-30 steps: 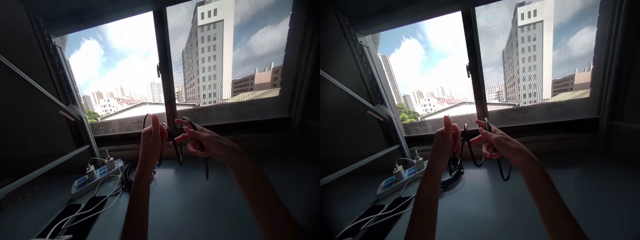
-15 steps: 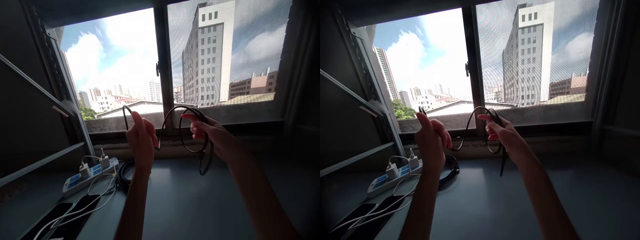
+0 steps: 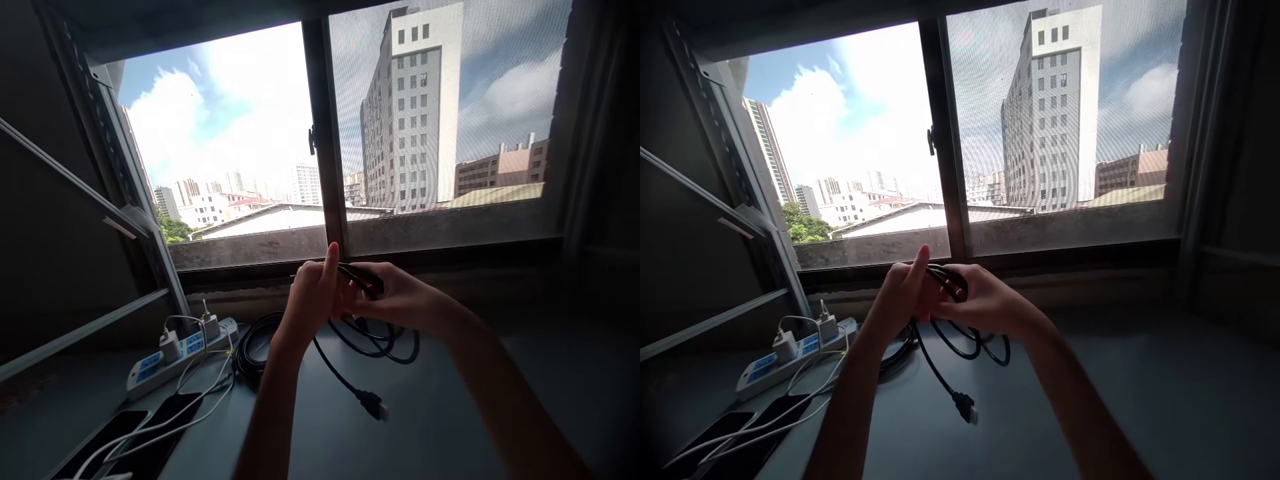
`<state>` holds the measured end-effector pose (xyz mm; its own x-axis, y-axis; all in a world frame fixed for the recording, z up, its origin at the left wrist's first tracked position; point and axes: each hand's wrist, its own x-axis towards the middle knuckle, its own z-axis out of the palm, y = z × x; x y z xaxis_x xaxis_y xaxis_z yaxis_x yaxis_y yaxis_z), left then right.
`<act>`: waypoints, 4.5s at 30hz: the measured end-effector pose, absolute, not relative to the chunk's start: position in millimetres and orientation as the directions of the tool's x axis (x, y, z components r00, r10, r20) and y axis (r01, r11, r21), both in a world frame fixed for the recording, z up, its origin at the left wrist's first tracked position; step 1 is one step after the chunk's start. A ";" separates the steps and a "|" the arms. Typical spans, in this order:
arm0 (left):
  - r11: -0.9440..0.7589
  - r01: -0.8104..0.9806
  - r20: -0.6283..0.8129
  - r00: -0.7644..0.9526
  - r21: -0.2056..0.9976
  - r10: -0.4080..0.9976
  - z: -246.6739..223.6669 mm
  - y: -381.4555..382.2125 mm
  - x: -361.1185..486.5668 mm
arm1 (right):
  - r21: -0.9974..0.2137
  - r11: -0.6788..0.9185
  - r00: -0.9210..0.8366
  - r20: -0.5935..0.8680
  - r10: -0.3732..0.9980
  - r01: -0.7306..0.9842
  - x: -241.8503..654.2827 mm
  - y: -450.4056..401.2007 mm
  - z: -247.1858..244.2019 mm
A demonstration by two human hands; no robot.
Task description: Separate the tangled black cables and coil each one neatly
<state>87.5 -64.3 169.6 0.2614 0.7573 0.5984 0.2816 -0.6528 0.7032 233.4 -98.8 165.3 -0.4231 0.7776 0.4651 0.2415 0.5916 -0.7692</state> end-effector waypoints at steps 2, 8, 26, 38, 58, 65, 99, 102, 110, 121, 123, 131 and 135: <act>-0.605 0.333 0.527 0.299 0.723 0.795 172.6 -66.0 86.2 | -0.771 0.562 -0.347 0.461 0.817 0.300 238.3 -93.0 163.9; -0.631 0.450 0.696 0.029 0.632 0.718 182.3 -71.6 81.4 | -0.798 0.513 -0.199 0.474 0.858 0.316 246.9 -83.7 165.6; -0.655 0.118 0.644 0.120 0.747 0.756 154.9 -31.9 97.4 | -0.663 0.686 0.113 0.738 0.665 0.299 247.2 -106.4 176.2; -0.677 0.216 0.703 -0.072 0.704 0.708 168.3 -75.1 103.5 | -0.832 0.412 0.077 0.469 0.880 0.371 246.5 -107.1 172.8; -0.429 0.493 0.437 0.106 0.757 0.893 143.4 -45.6 112.0 | -0.931 0.365 0.132 0.362 0.923 -0.004 235.8 -132.6 182.1; -0.338 0.514 0.227 0.268 0.788 0.936 112.3 -38.4 140.9 | -0.809 0.473 0.171 0.551 0.816 0.349 227.4 -128.2 177.3; -0.638 -0.168 0.643 -0.030 0.751 0.765 166.9 -34.7 82.0 | -0.530 0.783 0.129 0.845 0.518 0.326 216.0 -88.7 161.9; -0.655 -0.124 0.659 -0.013 0.745 0.752 170.4 -37.5 81.0 | -0.353 0.815 0.066 0.929 0.365 0.460 215.5 -91.3 160.6; -0.547 -0.126 0.561 0.149 0.828 0.814 178.6 -56.0 78.6 | -0.173 0.811 0.010 0.979 0.202 0.559 224.2 -88.6 162.5; -0.661 0.037 0.647 0.167 0.750 0.744 177.1 -63.0 83.7 | -0.194 0.846 0.026 0.977 0.210 0.497 230.6 -95.6 170.1; -0.689 0.076 0.675 0.145 0.721 0.723 176.0 -59.8 82.8 | -0.211 0.852 0.031 0.974 0.224 0.479 231.7 -93.7 169.9; -0.824 0.327 0.877 -0.037 0.463 0.478 181.5 -71.5 80.7 | -0.352 0.724 0.186 0.935 0.303 0.593 230.8 -81.6 163.6; -0.863 0.434 0.965 -0.079 0.260 0.251 183.1 -83.0 78.4 | -0.386 0.642 0.204 0.918 0.340 0.662 229.3 -82.5 162.9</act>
<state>78.4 -83.0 183.1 -0.0792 0.2509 0.9648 0.4335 -0.8628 0.2600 229.3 -82.5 162.9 0.2044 0.3404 0.9178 0.6625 0.6421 -0.3857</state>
